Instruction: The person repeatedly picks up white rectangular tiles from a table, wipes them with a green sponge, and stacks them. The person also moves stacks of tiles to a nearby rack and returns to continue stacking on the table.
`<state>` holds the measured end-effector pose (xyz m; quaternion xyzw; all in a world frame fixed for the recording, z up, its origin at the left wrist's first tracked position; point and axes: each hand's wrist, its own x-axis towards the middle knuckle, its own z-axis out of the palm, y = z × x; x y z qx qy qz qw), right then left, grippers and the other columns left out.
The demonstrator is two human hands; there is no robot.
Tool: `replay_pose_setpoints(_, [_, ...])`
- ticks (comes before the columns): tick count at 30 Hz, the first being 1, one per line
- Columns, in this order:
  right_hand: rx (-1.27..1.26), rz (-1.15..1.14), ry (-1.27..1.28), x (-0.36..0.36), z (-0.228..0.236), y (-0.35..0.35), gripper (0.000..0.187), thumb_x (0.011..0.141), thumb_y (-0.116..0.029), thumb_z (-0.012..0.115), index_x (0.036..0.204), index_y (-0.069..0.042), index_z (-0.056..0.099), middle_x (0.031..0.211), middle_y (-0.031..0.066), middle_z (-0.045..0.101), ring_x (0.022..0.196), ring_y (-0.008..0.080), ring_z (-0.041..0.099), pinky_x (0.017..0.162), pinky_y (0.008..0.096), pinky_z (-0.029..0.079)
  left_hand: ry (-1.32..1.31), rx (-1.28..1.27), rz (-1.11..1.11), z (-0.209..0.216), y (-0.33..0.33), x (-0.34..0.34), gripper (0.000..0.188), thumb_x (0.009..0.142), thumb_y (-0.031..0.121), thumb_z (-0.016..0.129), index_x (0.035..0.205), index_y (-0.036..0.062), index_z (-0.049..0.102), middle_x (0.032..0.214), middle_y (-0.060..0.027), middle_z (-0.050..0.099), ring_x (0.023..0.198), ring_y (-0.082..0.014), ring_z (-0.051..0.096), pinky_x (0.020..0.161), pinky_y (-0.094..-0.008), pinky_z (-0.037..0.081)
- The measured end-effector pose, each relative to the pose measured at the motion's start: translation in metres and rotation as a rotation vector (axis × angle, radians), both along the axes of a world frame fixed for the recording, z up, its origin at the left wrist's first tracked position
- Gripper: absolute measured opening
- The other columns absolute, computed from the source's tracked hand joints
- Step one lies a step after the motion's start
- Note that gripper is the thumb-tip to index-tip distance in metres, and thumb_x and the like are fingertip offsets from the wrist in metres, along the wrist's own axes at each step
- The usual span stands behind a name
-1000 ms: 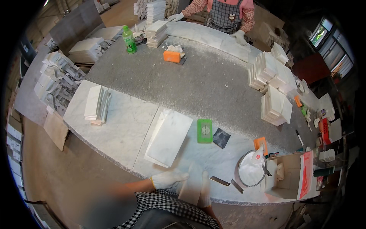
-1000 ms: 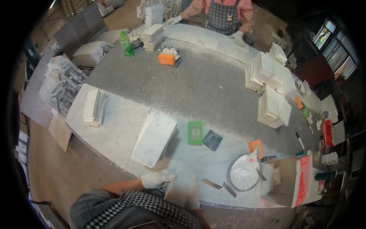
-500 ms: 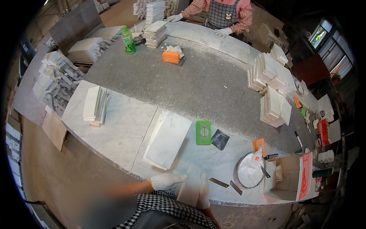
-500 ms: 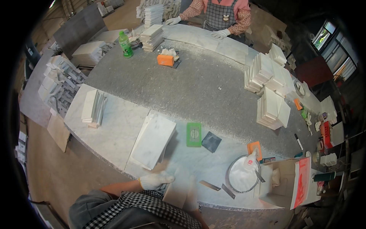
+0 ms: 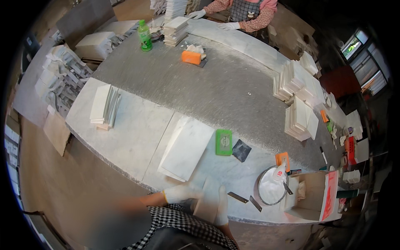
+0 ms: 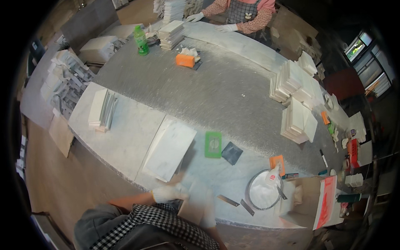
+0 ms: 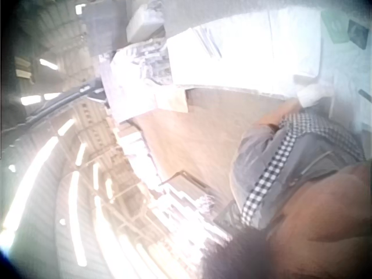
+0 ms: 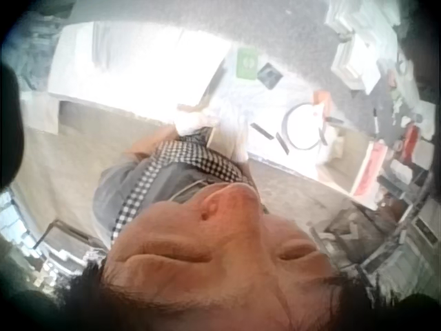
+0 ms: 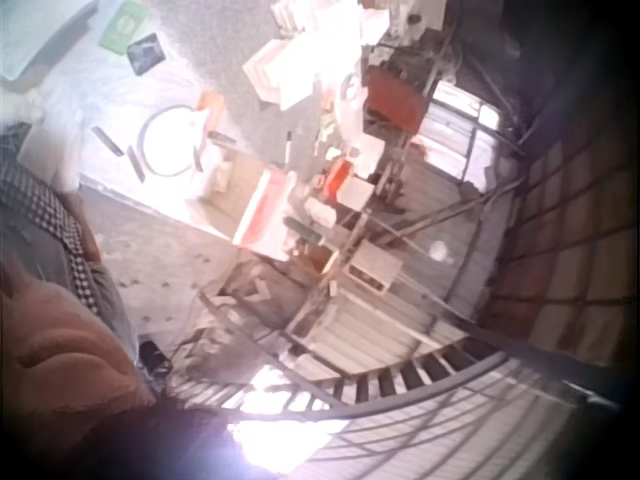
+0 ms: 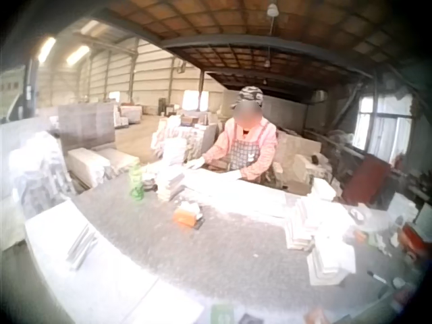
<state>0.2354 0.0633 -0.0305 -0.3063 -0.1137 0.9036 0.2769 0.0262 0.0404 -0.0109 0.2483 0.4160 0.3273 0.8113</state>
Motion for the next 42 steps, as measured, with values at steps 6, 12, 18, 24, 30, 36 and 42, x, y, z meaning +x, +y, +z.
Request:
replay_pose_setpoints(6, [-0.039, -0.104, -0.029, -0.032, 0.058, 0.008, 0.052, 0.109, -0.046, 0.028, 0.133, -0.006, 0.051, 0.116, 0.0078, 0.059, 0.102, 0.0219, 0.056, 0.092, 0.0359, 0.046, 0.132, 0.024, 0.079, 0.036, 0.007, 0.006, 0.039, 0.104, 0.029, 0.054, 0.126, -0.0027, 0.052, 0.115, -0.0070, 0.059, 0.101, -0.0139, 0.055, 0.087, -0.0291, 0.047])
replay_pose_setpoints(12, [0.757, 0.138, -0.643, -0.023, 0.003, 0.007, 0.050, 0.108, -0.042, 0.030, 0.135, -0.004, 0.049, 0.122, 0.0110, 0.060, 0.109, 0.0243, 0.058, 0.100, 0.0384, 0.045, 0.196, 0.298, 0.261, 0.036, -0.002, 0.016, 0.051, 0.103, 0.047, 0.051, 0.082, 0.0038, 0.067, 0.066, 0.0018, 0.058, 0.055, -0.0073, 0.050, 0.050, -0.0239, 0.041])
replay_pose_setpoints(18, [0.280, -0.158, -0.266, -0.016, 0.018, 0.006, 0.056, 0.106, -0.046, 0.034, 0.139, -0.003, 0.046, 0.127, 0.0132, 0.058, 0.115, 0.0265, 0.057, 0.101, 0.0403, 0.045, 0.283, 0.125, -0.080, 0.079, 0.001, 0.002, 0.034, 0.096, 0.033, 0.068, 0.089, -0.0008, 0.072, 0.069, -0.0014, 0.063, 0.062, -0.0069, 0.057, 0.058, -0.0232, 0.048])
replay_pose_setpoints(24, [0.158, -0.235, -0.176, -0.021, 0.078, 0.001, 0.067, 0.103, -0.057, 0.034, 0.142, -0.002, 0.044, 0.136, 0.0166, 0.053, 0.118, 0.0279, 0.056, 0.100, 0.0404, 0.047, 0.193, 0.164, -0.002, 0.080, -0.004, 0.007, 0.039, 0.094, 0.035, 0.070, 0.082, -0.0012, 0.071, 0.067, -0.0011, 0.061, 0.059, -0.0063, 0.055, 0.053, -0.0234, 0.046])
replay_pose_setpoints(30, [0.302, -0.248, -0.225, -0.024, 0.110, -0.004, 0.063, 0.104, -0.056, 0.036, 0.135, -0.002, 0.051, 0.121, 0.0139, 0.062, 0.107, 0.0253, 0.061, 0.090, 0.0394, 0.052, 0.341, 0.307, 0.161, 0.103, 0.006, 0.012, 0.052, 0.096, 0.048, 0.063, 0.081, -0.0022, 0.070, 0.067, -0.0019, 0.061, 0.058, -0.0084, 0.055, 0.050, -0.0253, 0.044])
replay_pose_setpoints(36, [0.407, -0.225, -0.367, -0.018, 0.109, -0.006, 0.060, 0.105, -0.047, 0.038, 0.138, 0.003, 0.048, 0.127, 0.0150, 0.060, 0.112, 0.0250, 0.061, 0.095, 0.0356, 0.050, 0.349, 0.359, 0.289, 0.079, 0.016, 0.024, 0.056, 0.099, 0.049, 0.058, 0.116, -0.0039, 0.064, 0.109, -0.0124, 0.066, 0.103, -0.0175, 0.061, 0.089, -0.0328, 0.051])
replay_pose_setpoints(42, [0.343, -0.288, -0.359, -0.014, 0.110, -0.005, 0.058, 0.105, -0.047, 0.042, 0.136, 0.002, 0.051, 0.125, 0.0138, 0.062, 0.110, 0.0239, 0.062, 0.094, 0.0358, 0.052, 0.356, 0.373, 0.482, 0.063, 0.004, 0.059, 0.055, 0.102, 0.047, 0.053, 0.116, -0.0045, 0.063, 0.108, -0.0110, 0.067, 0.100, -0.0178, 0.061, 0.090, -0.0343, 0.050])
